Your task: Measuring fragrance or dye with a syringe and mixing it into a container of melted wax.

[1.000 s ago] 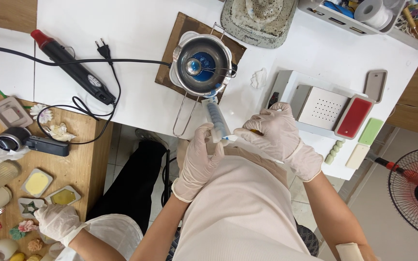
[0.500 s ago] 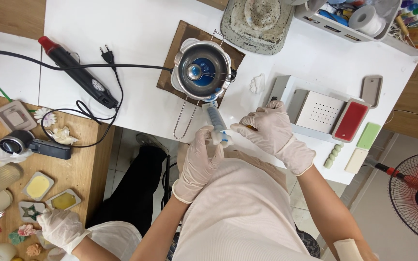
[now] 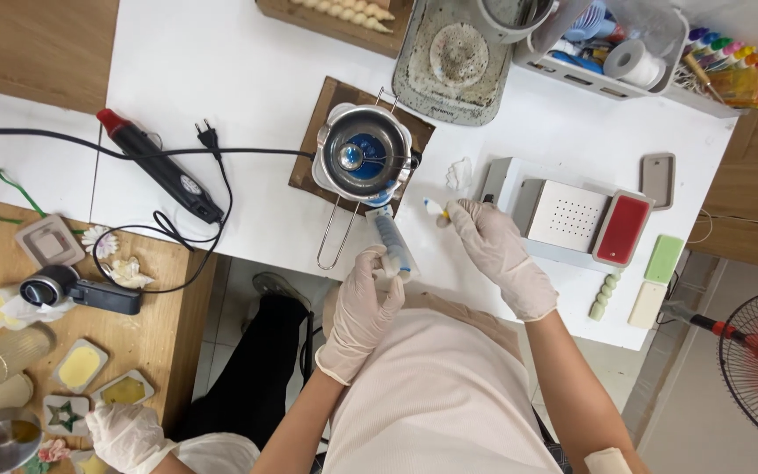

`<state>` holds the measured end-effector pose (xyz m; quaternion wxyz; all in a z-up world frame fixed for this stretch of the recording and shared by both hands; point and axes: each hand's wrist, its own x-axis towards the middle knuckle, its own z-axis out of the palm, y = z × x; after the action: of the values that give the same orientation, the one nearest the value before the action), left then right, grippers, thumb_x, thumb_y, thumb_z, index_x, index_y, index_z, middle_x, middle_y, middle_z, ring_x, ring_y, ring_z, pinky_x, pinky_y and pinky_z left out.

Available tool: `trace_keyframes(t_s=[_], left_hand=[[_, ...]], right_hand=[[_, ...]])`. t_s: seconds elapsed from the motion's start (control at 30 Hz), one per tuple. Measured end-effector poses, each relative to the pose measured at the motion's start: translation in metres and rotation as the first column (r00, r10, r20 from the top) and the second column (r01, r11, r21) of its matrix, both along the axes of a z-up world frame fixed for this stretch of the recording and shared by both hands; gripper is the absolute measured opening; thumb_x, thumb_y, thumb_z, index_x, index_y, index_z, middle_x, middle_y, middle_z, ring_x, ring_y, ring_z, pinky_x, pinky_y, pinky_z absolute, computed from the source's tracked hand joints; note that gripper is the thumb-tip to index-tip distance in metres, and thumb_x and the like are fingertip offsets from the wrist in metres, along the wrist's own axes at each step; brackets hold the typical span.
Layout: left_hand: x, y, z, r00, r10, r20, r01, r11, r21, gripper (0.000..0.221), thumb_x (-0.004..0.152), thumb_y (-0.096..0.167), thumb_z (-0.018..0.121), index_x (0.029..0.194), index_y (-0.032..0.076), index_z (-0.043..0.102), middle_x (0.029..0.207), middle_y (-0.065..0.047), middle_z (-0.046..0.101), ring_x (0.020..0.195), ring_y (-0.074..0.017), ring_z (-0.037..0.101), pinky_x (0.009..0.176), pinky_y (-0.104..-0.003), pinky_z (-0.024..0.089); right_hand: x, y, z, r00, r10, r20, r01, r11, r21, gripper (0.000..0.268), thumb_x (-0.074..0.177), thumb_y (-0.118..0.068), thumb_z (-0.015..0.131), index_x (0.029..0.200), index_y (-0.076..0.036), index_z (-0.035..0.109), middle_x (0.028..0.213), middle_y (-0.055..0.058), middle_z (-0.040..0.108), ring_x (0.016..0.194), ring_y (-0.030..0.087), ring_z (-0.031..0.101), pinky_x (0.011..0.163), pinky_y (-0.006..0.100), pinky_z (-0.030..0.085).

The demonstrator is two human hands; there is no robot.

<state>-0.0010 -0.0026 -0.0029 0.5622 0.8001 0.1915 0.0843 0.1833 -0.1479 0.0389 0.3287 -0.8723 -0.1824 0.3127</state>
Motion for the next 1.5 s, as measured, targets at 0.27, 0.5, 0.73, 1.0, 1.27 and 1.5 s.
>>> trace_keyframes(t_s=[0.27, 0.5, 0.73, 1.0, 1.27, 1.5], left_hand=[[0.008, -0.005, 0.006, 0.997, 0.075, 0.000, -0.075, 0.997, 0.002, 0.043, 0.097, 0.025, 0.065, 0.130, 0.003, 0.049, 0.106, -0.015, 0.068, 0.098, -0.0280, 0.070, 0.082, -0.039, 0.053], [0.002, 0.000, 0.008, 0.994, 0.107, 0.019, -0.107, 0.994, -0.033, 0.040, 0.097, 0.021, 0.062, 0.130, 0.004, 0.049, 0.104, -0.012, 0.071, 0.097, -0.0255, 0.071, 0.082, -0.037, 0.052], [0.000, -0.010, -0.001, 0.987, 0.117, 0.107, -0.124, 0.990, 0.067, 0.039, 0.094, 0.017, 0.066, 0.127, 0.002, 0.052, 0.102, -0.017, 0.068, 0.095, -0.0316, 0.069, 0.085, -0.040, 0.054], [-0.004, -0.012, -0.003, 0.979, 0.139, 0.149, -0.153, 0.984, 0.086, 0.038, 0.095, 0.016, 0.065, 0.127, 0.001, 0.051, 0.102, -0.018, 0.068, 0.096, -0.0333, 0.069, 0.086, -0.041, 0.054], [-0.001, -0.012, 0.004, 0.983, 0.154, 0.100, -0.160, 0.985, 0.059, 0.037, 0.098, 0.023, 0.061, 0.128, 0.003, 0.050, 0.105, -0.018, 0.067, 0.097, -0.0322, 0.069, 0.084, -0.040, 0.054], [-0.001, -0.011, -0.002, 0.982, 0.148, 0.114, -0.157, 0.985, 0.073, 0.037, 0.101, 0.026, 0.058, 0.128, 0.003, 0.050, 0.105, -0.018, 0.067, 0.097, -0.0314, 0.069, 0.086, -0.040, 0.053]], right_hand=[[-0.009, 0.032, -0.047, 0.984, -0.180, 0.008, 0.179, 0.981, 0.076, 0.032, 0.098, -0.032, 0.056, 0.108, -0.005, 0.070, 0.087, 0.016, 0.071, 0.077, 0.029, 0.069, 0.072, 0.039, 0.054], [-0.021, 0.049, -0.058, 0.944, -0.051, 0.326, 0.072, 0.996, -0.052, 0.029, 0.098, -0.033, 0.063, 0.112, -0.013, 0.076, 0.106, 0.018, 0.073, 0.095, 0.039, 0.069, 0.081, 0.046, 0.055], [-0.031, 0.056, -0.039, 0.927, -0.016, 0.375, 0.077, 0.986, -0.149, 0.030, 0.095, -0.039, 0.063, 0.110, -0.018, 0.078, 0.102, 0.015, 0.074, 0.089, 0.038, 0.070, 0.075, 0.048, 0.055], [-0.028, 0.053, -0.043, 0.935, 0.009, 0.353, 0.057, 0.983, -0.176, 0.031, 0.094, -0.040, 0.065, 0.111, -0.017, 0.078, 0.094, 0.017, 0.075, 0.087, 0.037, 0.072, 0.076, 0.046, 0.057], [-0.025, 0.046, -0.028, 0.943, 0.045, 0.331, 0.020, 0.981, -0.191, 0.032, 0.093, -0.040, 0.065, 0.112, -0.017, 0.078, 0.091, 0.019, 0.074, 0.086, 0.038, 0.072, 0.077, 0.047, 0.057], [-0.025, 0.040, -0.021, 0.945, 0.078, 0.319, -0.013, 0.979, -0.202, 0.033, 0.096, -0.041, 0.064, 0.112, -0.016, 0.078, 0.091, 0.020, 0.074, 0.085, 0.039, 0.071, 0.078, 0.047, 0.057]])
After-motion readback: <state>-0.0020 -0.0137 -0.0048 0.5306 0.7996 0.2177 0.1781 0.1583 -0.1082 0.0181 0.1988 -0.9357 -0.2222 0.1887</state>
